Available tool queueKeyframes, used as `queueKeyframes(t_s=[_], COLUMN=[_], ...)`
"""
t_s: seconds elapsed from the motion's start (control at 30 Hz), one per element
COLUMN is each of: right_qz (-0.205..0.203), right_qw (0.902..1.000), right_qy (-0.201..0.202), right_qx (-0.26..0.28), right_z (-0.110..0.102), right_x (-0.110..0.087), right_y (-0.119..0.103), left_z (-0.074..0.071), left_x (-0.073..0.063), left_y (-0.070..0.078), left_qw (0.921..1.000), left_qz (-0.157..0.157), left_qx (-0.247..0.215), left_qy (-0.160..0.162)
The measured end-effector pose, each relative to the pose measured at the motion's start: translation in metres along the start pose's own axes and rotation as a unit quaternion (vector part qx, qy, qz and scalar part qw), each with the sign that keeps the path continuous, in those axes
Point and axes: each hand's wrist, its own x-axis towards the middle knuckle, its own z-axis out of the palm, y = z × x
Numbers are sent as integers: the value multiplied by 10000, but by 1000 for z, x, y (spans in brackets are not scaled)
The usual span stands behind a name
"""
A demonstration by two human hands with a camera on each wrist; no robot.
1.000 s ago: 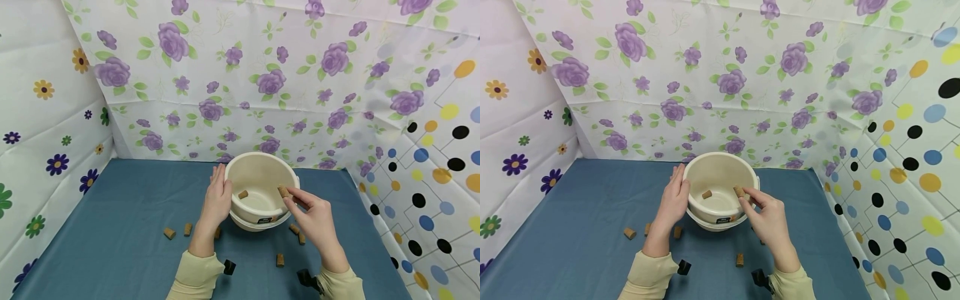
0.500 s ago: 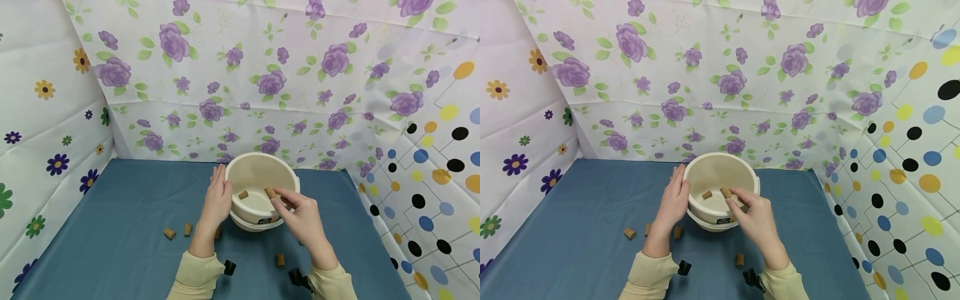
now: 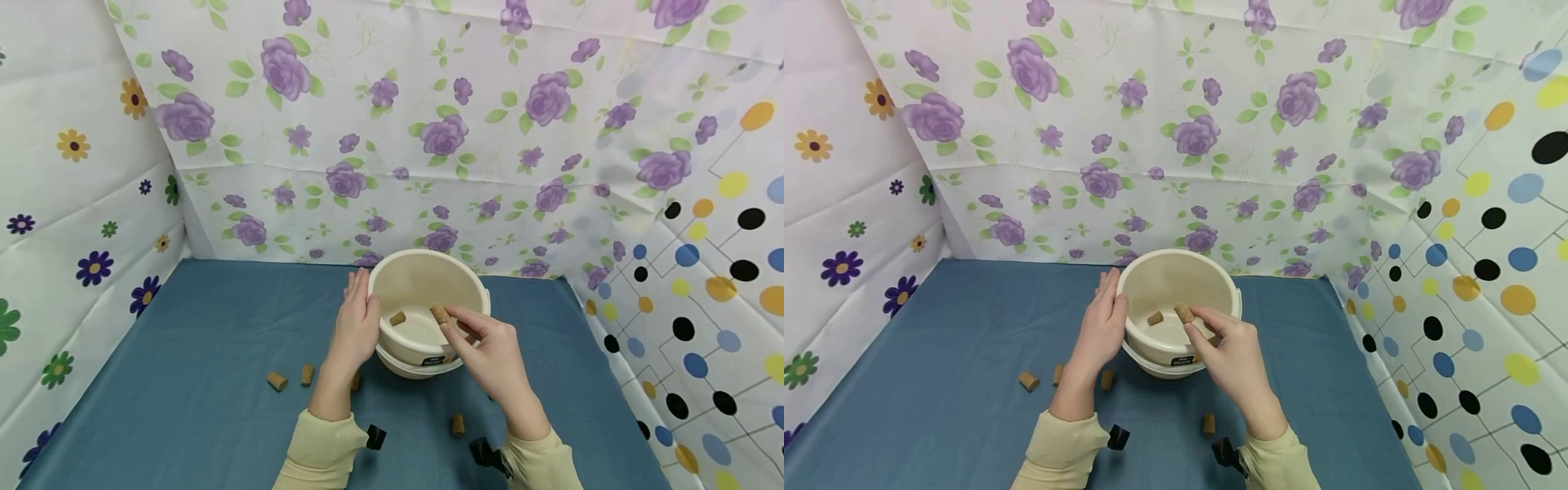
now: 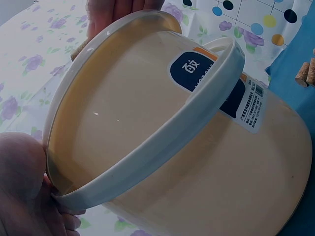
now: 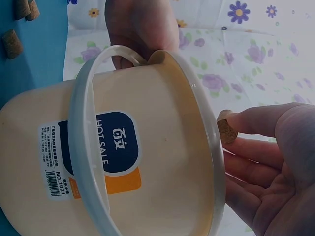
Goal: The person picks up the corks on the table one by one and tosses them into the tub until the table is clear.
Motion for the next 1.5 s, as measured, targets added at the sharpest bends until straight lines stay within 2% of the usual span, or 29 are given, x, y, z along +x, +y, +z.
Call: queueKeyframes(t_s=[0.23,0.4,0.73,0.97,1.17,1.5], right_qz=[-79,-191,-140,-223,-387,-280], right_qw=[9998,9997,9996,9990,9985,9993], right_qy=[-102,-156,-216,-231,-87,-38], right_qx=[156,43,-129,-327,-374,-224], right_z=[4,7,10,11,11,10], right_x=[8,14,18,17,14,11], right_y=[-1,-1,-4,-3,-2,-1], left_z=[0,0,0,0,0,0], left_x=[0,0,0,0,-1,-1], left_y=[1,2,2,2,3,3], left_qw=[10000,10000,9999,9999,10000,10000], left_qz=[45,62,62,43,56,34], left_qx=[6,15,46,66,32,3], left_qy=[40,61,74,68,74,66])
